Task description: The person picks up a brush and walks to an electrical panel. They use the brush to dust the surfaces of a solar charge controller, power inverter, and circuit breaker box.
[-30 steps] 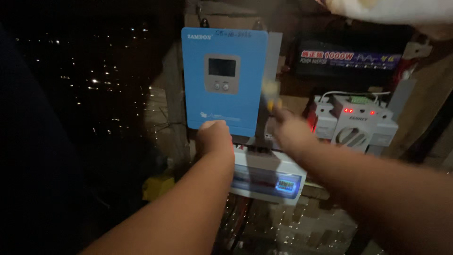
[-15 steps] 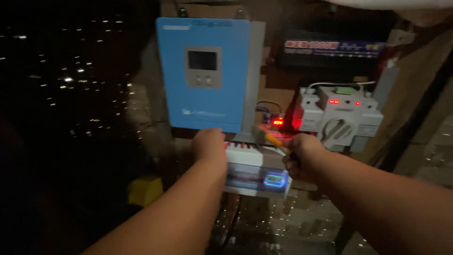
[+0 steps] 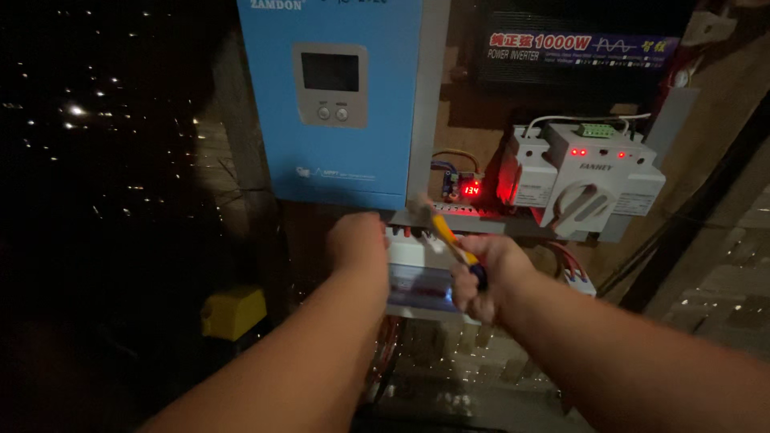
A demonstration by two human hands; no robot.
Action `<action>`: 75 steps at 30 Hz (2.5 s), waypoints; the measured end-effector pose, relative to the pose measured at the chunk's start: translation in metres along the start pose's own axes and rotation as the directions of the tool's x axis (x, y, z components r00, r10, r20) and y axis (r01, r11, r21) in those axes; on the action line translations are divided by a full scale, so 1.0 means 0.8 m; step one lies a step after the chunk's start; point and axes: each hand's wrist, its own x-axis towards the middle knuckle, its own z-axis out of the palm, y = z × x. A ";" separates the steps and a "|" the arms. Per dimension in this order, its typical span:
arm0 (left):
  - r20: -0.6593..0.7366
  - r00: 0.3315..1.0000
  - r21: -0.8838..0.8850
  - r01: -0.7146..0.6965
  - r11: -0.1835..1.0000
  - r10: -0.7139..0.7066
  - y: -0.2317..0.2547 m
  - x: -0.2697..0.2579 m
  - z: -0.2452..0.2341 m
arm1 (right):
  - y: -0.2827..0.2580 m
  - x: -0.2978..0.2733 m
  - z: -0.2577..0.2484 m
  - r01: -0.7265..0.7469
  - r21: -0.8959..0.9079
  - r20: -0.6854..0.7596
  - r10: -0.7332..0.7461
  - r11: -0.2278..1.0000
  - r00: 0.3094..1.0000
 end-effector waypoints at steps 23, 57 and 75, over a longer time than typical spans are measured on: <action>0.058 0.983 -0.087 0.180 0.980 -0.175 0.005 -0.011 -0.010 | 0.060 0.025 0.037 0.169 -0.248 -0.190 -0.219 0.954 0.957; 0.142 0.965 -0.187 0.243 0.952 -0.219 -0.051 0.019 0.023 | 0.028 0.032 -0.025 0.240 -0.460 -0.172 -0.350 0.855 0.921; 0.142 0.989 0.200 0.014 0.980 -0.043 -0.027 0.033 0.001 | 0.042 0.067 -0.050 0.225 -0.410 -0.298 -0.363 0.884 0.883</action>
